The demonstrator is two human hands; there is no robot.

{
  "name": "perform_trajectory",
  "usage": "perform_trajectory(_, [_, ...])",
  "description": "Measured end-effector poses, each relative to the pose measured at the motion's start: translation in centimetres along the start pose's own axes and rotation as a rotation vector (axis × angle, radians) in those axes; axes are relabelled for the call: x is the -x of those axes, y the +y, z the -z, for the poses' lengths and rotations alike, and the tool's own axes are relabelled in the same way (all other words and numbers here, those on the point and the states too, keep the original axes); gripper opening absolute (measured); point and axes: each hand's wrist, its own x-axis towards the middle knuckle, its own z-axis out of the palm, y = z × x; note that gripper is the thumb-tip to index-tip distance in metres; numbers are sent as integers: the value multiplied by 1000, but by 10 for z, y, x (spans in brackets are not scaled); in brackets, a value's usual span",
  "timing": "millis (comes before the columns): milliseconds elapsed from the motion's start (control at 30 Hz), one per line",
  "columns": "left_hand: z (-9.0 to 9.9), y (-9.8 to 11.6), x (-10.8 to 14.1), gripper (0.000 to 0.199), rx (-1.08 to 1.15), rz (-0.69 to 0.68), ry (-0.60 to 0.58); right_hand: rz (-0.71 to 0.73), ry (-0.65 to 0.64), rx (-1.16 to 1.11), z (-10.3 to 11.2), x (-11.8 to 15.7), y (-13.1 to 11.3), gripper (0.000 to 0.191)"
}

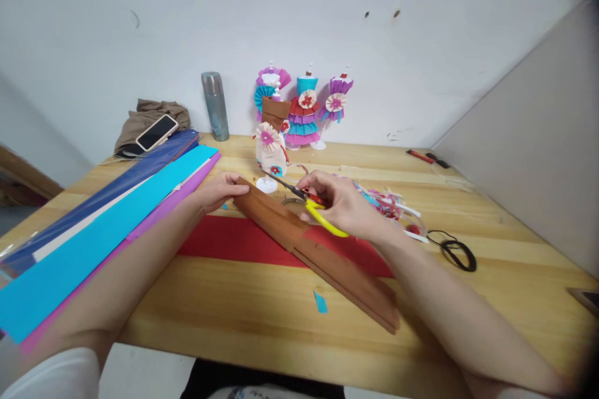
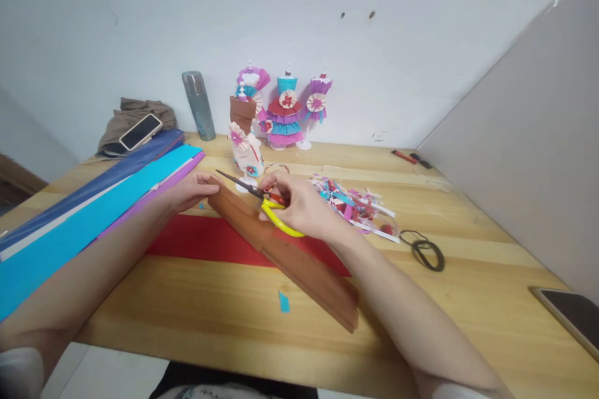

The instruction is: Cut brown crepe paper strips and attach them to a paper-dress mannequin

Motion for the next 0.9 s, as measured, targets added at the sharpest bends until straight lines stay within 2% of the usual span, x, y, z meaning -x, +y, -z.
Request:
perform_trajectory(200, [-1, 0, -1, 29, -29, -6, -6, -49, 111, 152, -27, -8, 23, 28])
perform_trajectory(433, [-5, 1, -1, 32, -65, -1, -44, -74, 115, 95, -28, -12, 34, 27])
perform_trajectory(533, [0, 4, -2, 34, -127, -27, -69, -82, 110, 91, -28, -12, 34, 28])
perform_trajectory(700, [20, 27, 3, 67, -429, -148, -195, -70, 111, 79, -29, -10, 33, 29])
perform_trajectory(733, [20, 33, 6, 68, -506, -178, -194, -60, 112, 83, -29, -10, 33, 29])
perform_trajectory(833, [9, 51, 16, 43, -855, -278, -103, -39, 120, 96, -29, -8, 32, 29])
perform_trajectory(900, [-7, 58, 20, 26, -1022, -452, -72, -42, 115, 91, -28, -8, 29, 29])
